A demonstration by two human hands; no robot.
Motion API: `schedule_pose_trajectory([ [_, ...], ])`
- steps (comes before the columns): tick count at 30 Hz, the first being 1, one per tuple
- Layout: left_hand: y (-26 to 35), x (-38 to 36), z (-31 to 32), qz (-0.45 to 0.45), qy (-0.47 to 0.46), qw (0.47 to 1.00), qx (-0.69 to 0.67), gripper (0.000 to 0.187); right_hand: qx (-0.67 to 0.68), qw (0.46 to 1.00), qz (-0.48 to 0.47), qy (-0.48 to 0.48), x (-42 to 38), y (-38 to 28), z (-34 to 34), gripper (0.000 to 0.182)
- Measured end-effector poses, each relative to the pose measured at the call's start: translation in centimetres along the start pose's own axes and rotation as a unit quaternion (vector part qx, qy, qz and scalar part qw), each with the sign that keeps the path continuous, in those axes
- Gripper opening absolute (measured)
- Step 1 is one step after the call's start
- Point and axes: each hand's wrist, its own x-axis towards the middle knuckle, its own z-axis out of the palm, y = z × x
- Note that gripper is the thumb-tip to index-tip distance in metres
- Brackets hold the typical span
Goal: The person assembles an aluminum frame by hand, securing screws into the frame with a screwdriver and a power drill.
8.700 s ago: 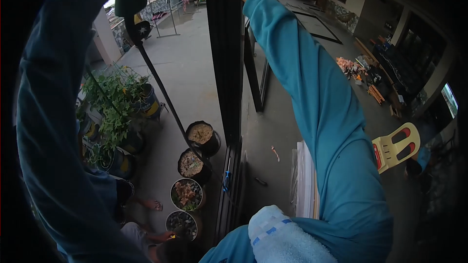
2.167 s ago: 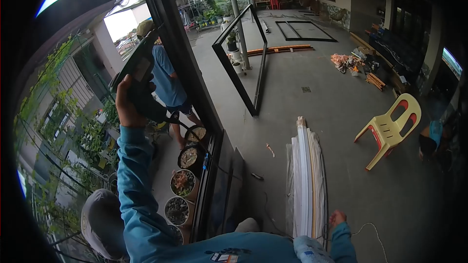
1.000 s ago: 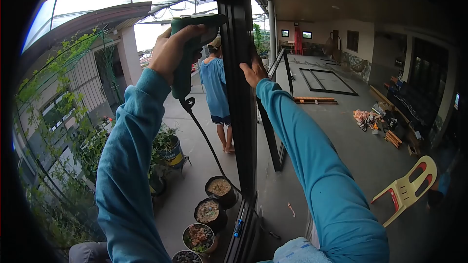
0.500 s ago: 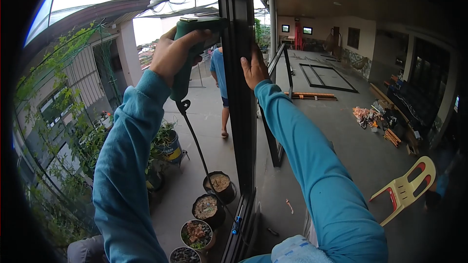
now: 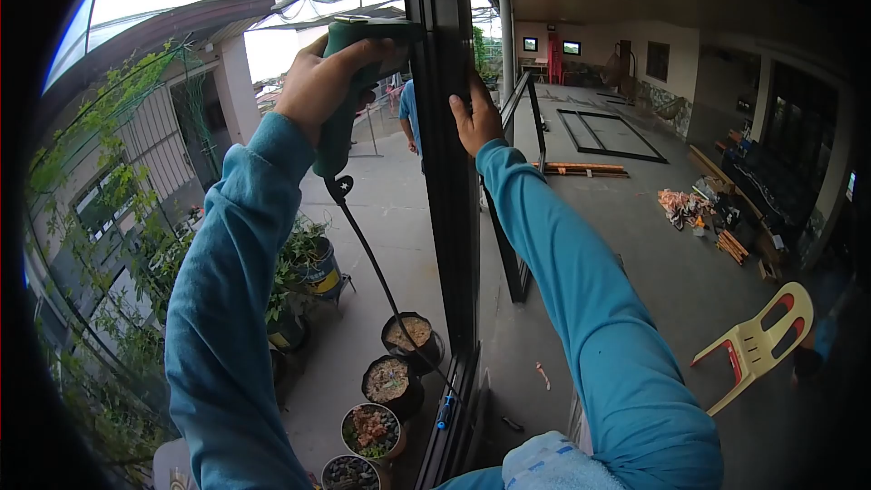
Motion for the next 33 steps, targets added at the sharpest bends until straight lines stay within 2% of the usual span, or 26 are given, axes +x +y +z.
schedule_pose_trajectory([
  [5, 0.4, 0.8, -0.3, -0.009, -0.014, 1.000, 0.019, 0.061, -0.006, 1.000, 0.006, 0.004, 0.0, 0.2, 0.3, 0.054],
  [7, 1.4, 0.7, 0.1, 0.018, -0.018, 0.997, 0.075, 0.060, -0.011, 1.000, -0.008, 0.006, 0.0, 0.0, 0.2, 0.054],
  [9, 1.5, 0.7, 0.3, 0.008, -0.005, 0.997, 0.075, 0.058, -0.002, 1.000, 0.027, -0.001, -0.1, -0.4, 0.1, 0.053],
  [12, 1.1, 1.5, 0.0, -0.001, 0.009, 0.995, 0.095, 0.055, -0.013, 1.000, 0.020, 0.007, -0.2, -0.6, 0.0, 0.052],
  [15, 1.4, 1.4, 0.3, 0.003, -0.005, 0.996, 0.087, 0.058, -0.036, 0.999, -0.004, 0.036, -0.1, -0.2, 0.5, 0.052],
  [17, 1.6, 1.2, 0.7, 0.043, 0.008, 0.985, 0.167, 0.062, -0.022, 0.999, 0.012, 0.025, -0.1, -0.1, 0.6, 0.050],
  [21, 2.2, 1.3, 0.8, 0.062, -0.001, 0.981, 0.184, 0.066, -0.019, 0.999, 0.004, 0.032, -0.1, 0.2, 0.6, 0.049],
  [22, 1.9, 1.6, 0.9, 0.069, 0.013, 0.980, 0.184, 0.061, -0.020, 0.999, 0.004, 0.031, -0.1, 0.2, 0.6, 0.049],
  [29, 2.3, 1.6, 0.7, 0.023, -0.001, 0.985, 0.171, 0.060, -0.026, 0.999, -0.002, 0.037, 0.0, -0.1, 0.6, 0.048],
  [33, 2.4, 0.9, 0.8, -0.005, -0.001, 0.993, 0.115, 0.055, -0.023, 0.998, -0.015, 0.048, 0.0, -0.3, 0.5, 0.047],
])
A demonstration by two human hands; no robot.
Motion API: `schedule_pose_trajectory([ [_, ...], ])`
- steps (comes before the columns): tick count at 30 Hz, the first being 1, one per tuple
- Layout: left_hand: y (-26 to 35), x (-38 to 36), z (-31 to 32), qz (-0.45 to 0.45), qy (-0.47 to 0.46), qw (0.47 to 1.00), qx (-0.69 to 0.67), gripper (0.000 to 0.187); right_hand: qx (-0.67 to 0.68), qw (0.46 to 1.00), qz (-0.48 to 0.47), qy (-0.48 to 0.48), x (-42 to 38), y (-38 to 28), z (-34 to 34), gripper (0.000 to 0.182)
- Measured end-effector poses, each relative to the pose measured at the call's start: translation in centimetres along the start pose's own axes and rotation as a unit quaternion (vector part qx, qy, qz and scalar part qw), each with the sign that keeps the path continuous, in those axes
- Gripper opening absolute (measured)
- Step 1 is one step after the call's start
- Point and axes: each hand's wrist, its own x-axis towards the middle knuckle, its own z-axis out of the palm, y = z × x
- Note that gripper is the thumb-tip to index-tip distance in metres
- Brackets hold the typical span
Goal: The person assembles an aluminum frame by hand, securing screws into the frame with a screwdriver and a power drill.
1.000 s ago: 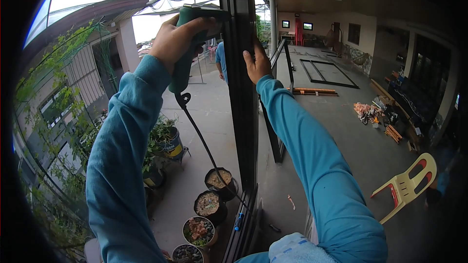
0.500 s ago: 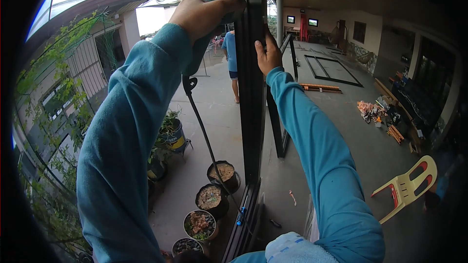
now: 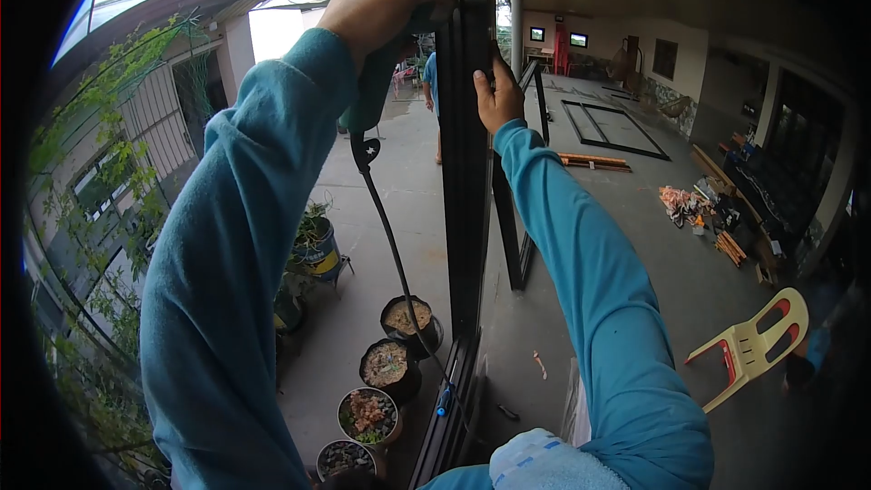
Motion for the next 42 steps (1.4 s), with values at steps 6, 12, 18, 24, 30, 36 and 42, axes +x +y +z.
schedule_pose_trajectory([
  [6, -0.7, -0.2, 0.5, -0.003, 0.012, 0.999, -0.043, 0.050, 0.006, 1.000, 0.028, -0.012, 0.0, 0.4, 0.1, 0.046],
  [12, -2.9, 0.7, 3.9, 0.061, 0.062, 0.995, -0.052, 0.050, 0.018, 1.000, 0.004, -0.010, 0.1, -0.3, -0.5, 0.048],
  [18, -2.3, -0.6, 2.0, 0.017, 0.019, 0.991, -0.134, 0.048, -0.010, 0.999, 0.030, -0.025, -0.1, -0.5, -0.9, 0.050],
  [24, -4.6, -0.6, 3.2, 0.151, 0.067, 0.986, 0.013, 0.058, -0.034, 0.999, 0.000, -0.001, -0.2, 0.0, -0.4, 0.048],
  [30, -4.6, -1.7, 2.4, 0.119, 0.040, 0.985, -0.121, 0.054, -0.001, 0.999, -0.004, -0.034, 0.2, 0.0, -0.8, 0.051],
  [36, 0.5, 2.0, -1.2, 0.030, -0.052, 0.997, 0.054, 0.058, -0.038, 0.999, -0.019, -0.023, 0.0, 0.2, -0.5, 0.050],
  [42, -3.4, -1.4, 3.9, 0.255, 0.043, 0.926, 0.273, 0.062, -0.047, 0.999, -0.018, -0.007, 0.1, 0.3, -0.3, 0.050],
])
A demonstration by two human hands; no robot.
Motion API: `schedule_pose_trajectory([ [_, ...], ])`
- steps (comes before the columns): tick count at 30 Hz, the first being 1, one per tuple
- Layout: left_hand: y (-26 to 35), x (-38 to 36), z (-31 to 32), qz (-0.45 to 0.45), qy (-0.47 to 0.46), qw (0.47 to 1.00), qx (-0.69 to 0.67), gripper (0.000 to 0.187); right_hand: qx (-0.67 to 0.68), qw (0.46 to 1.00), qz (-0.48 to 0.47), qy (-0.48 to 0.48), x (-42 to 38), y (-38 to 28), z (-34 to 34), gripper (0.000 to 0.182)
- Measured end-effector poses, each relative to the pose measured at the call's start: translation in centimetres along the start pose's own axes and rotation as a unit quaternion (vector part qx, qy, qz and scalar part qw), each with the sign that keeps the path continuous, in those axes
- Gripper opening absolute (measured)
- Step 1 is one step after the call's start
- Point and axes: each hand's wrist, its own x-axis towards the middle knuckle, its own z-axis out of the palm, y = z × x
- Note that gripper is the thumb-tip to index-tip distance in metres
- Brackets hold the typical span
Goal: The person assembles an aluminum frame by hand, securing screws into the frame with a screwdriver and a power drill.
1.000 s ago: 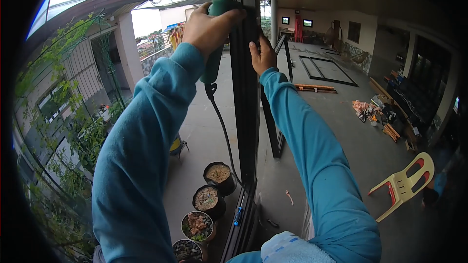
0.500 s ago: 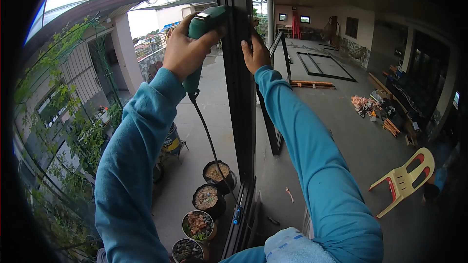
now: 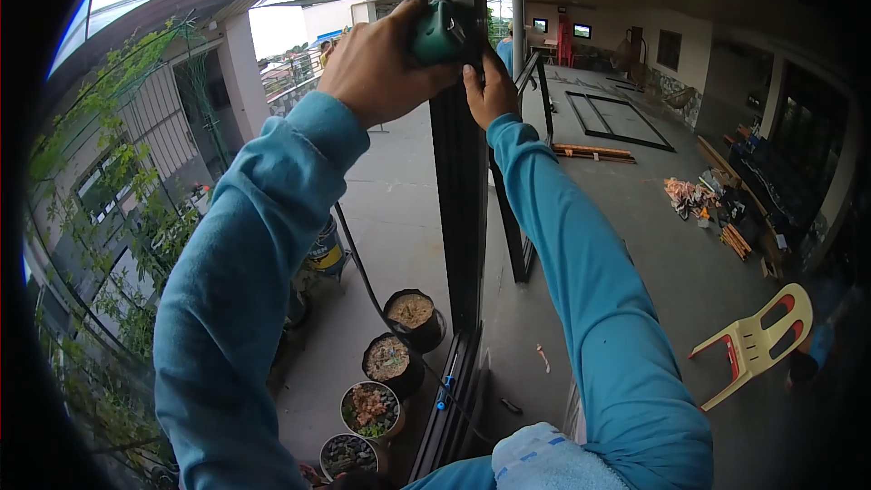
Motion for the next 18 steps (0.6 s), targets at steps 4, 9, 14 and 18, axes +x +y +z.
schedule_pose_trajectory([
  [4, -3.7, -3.4, 2.4, -0.022, 0.056, 0.976, -0.209, 0.072, 0.003, 1.000, 0.013, -0.012, 0.0, -0.4, -0.3, 0.051],
  [9, -6.4, -1.3, -0.6, -0.243, -0.011, 0.836, -0.492, 0.056, 0.013, 1.000, 0.013, -0.017, -0.1, -0.8, -0.5, 0.053],
  [14, -4.6, 2.2, -4.6, -0.205, -0.078, 0.897, -0.384, 0.059, 0.008, 1.000, 0.009, -0.013, -0.1, -0.4, -0.3, 0.053],
  [18, -4.1, 3.1, -4.3, -0.156, -0.090, 0.945, -0.275, 0.063, 0.017, 1.000, -0.001, -0.005, -0.2, -0.2, -0.1, 0.052],
])
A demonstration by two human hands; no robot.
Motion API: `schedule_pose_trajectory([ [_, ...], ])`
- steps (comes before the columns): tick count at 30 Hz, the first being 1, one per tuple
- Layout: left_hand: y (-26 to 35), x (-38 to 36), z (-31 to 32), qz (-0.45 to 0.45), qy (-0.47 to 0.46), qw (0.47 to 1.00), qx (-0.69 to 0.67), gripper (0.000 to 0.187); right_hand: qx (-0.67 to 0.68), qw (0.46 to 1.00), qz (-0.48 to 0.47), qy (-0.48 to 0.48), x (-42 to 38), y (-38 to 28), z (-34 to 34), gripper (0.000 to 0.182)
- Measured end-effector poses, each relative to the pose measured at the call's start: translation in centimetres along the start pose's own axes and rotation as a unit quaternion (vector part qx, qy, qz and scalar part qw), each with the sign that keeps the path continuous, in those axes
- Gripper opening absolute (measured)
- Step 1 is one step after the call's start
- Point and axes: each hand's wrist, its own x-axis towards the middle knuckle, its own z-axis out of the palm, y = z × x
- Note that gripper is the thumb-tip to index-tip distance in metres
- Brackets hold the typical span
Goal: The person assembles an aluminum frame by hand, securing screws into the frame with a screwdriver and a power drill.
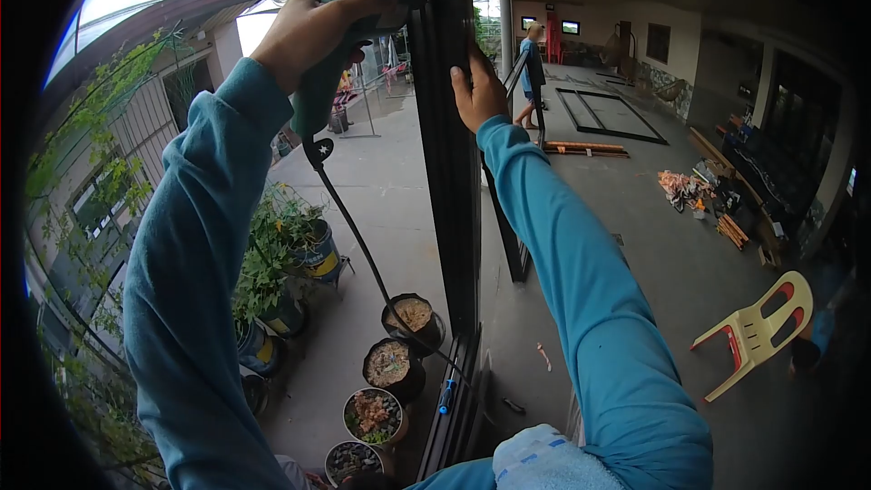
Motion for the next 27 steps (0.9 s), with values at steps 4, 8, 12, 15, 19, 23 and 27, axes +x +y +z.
schedule_pose_trajectory([
  [4, 0.1, 0.1, 1.4, -0.003, 0.031, 0.999, 0.021, 0.060, -0.011, 1.000, -0.003, 0.005, 0.0, 0.2, 0.1, 0.051],
  [8, 0.0, -0.1, 2.0, -0.009, 0.055, 0.998, 0.018, 0.057, -0.014, 1.000, -0.003, 0.008, 0.0, -0.1, -0.1, 0.049],
  [12, -1.0, 0.0, 2.2, 0.004, 0.058, 0.998, 0.005, 0.057, -0.004, 1.000, 0.006, 0.010, 0.1, 0.0, 0.0, 0.050],
  [15, -1.0, 0.0, 2.5, -0.007, 0.057, 0.998, 0.010, 0.058, -0.012, 1.000, -0.005, 0.021, 0.0, 0.4, 0.3, 0.049],
  [19, -0.5, 0.1, 2.4, -0.009, 0.067, 0.998, 0.000, 0.058, -0.011, 0.999, -0.022, 0.020, 0.1, 0.4, 0.2, 0.049],
  [23, -0.8, 0.5, 1.9, -0.031, 0.058, 0.998, -0.022, 0.057, -0.001, 1.000, -0.013, 0.004, 0.3, 0.0, -0.1, 0.049],
  [27, -0.4, -0.1, 2.1, -0.021, 0.059, 0.997, -0.039, 0.055, -0.031, 0.999, -0.011, 0.007, 0.2, 0.4, 0.2, 0.049],
])
